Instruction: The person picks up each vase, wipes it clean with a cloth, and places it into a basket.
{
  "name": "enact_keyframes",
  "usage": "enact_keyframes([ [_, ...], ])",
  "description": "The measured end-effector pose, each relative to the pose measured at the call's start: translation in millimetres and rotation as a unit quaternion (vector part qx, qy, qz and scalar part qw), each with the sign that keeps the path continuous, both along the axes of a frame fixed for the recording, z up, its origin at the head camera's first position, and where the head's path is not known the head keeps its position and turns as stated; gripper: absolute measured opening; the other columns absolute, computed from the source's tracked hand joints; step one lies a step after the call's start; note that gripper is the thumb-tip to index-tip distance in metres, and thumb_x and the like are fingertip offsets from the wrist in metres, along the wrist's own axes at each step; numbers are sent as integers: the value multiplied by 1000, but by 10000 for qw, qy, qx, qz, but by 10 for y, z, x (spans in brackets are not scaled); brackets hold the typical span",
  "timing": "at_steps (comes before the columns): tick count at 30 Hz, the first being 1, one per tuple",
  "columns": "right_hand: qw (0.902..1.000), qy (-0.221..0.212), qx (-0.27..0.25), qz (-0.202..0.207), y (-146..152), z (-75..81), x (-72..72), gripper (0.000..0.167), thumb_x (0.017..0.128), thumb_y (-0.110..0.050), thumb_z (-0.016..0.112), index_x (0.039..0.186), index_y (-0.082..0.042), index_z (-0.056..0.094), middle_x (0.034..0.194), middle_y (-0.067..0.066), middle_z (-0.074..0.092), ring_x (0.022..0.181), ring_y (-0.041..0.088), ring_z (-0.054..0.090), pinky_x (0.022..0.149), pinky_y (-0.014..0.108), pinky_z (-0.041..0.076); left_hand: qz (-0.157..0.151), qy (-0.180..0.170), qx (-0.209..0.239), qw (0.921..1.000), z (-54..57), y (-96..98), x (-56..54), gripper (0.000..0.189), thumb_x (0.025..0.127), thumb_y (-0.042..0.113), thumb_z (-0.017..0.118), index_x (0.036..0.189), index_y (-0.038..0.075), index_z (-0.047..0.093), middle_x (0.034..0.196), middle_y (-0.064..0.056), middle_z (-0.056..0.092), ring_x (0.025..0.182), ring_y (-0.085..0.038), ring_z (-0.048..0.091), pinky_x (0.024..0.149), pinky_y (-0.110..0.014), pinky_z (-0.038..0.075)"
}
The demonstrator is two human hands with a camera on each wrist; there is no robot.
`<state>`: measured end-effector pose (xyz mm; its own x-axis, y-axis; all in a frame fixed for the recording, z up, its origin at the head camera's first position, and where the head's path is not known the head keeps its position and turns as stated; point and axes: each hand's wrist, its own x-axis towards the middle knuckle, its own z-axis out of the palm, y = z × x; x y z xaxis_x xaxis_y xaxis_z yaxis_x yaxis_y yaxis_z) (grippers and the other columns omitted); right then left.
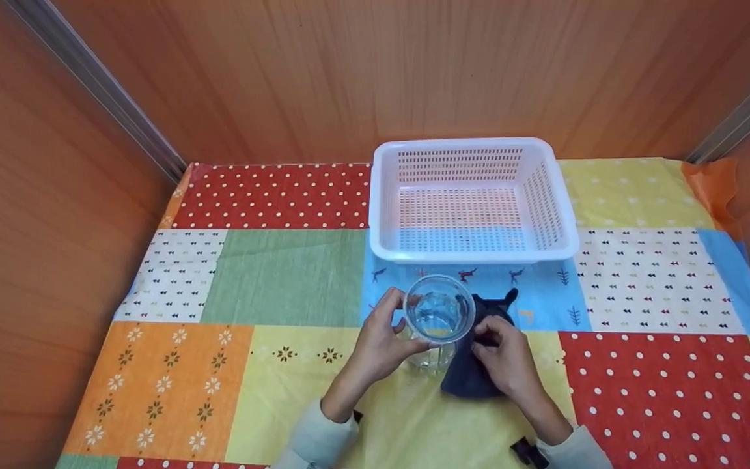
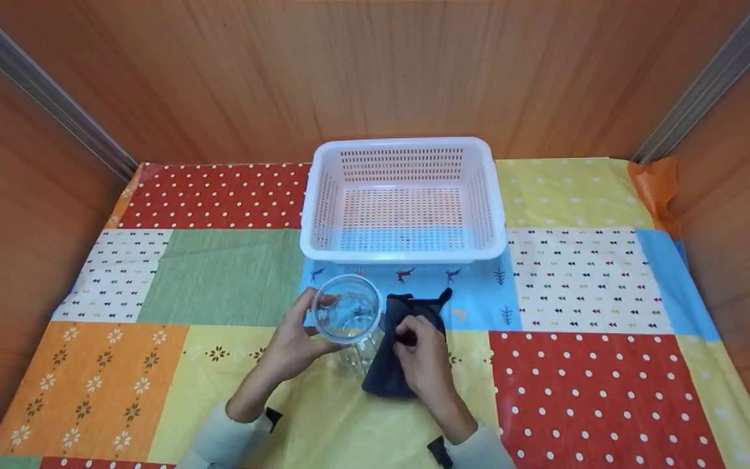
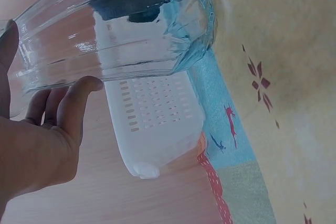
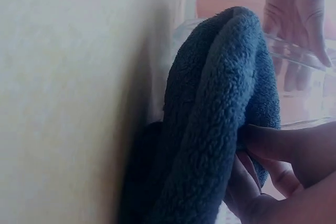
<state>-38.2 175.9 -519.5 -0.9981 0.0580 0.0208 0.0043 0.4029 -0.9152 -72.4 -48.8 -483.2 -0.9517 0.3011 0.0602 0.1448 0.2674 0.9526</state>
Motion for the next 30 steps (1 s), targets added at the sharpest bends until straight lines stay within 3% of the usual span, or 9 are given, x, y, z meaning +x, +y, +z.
enact_keyframes([
  [11, 9936, 126, -1110, -149, -43, 475, 37, 17, 88, 19, 68, 99, 7, 71, 100, 11, 69, 95, 11, 72, 85, 23, 60, -5, -1, 44, 10000, -33, 9, 19, 59, 76, 8, 95, 124, 10, 61, 128, -14, 61, 120, -28, 57, 99, -58, 57],
  [17, 9885, 16, -1467, -369, -30, 526, 75, 15, 90, 15, 71, 105, 11, 69, 102, 7, 69, 100, 6, 73, 86, 21, 60, -68, -28, 39, 10000, -30, 22, 21, 61, 77, 7, 95, 127, 11, 61, 131, -8, 61, 121, -26, 56, 100, -60, 55],
  [20, 9906, 201, -1331, -249, -30, 496, 76, 14, 89, 16, 72, 101, 10, 68, 101, 11, 69, 101, 5, 72, 84, 22, 60, -77, 24, 2, 10000, -14, 20, 17, 60, 77, 8, 95, 126, 9, 61, 131, -9, 61, 120, -27, 56, 99, -56, 57],
  [24, 9964, 406, -749, 9, -28, 427, 45, 18, 87, 19, 71, 95, 4, 70, 98, 13, 67, 97, 7, 69, 84, 24, 61, -69, 83, 17, 9999, -2, 12, 12, 59, 77, 9, 95, 125, 9, 61, 129, -12, 61, 120, -29, 57, 97, -54, 58],
  [30, 9997, 202, 42, 144, -10, 219, -3, 25, 84, 22, 70, 90, -1, 64, 93, 8, 65, 92, 21, 67, 78, 26, 58, -22, 94, -20, 10000, -8, 0, 12, 57, 75, 7, 96, 121, 10, 61, 127, -10, 61, 120, -29, 56, 96, -55, 59],
])
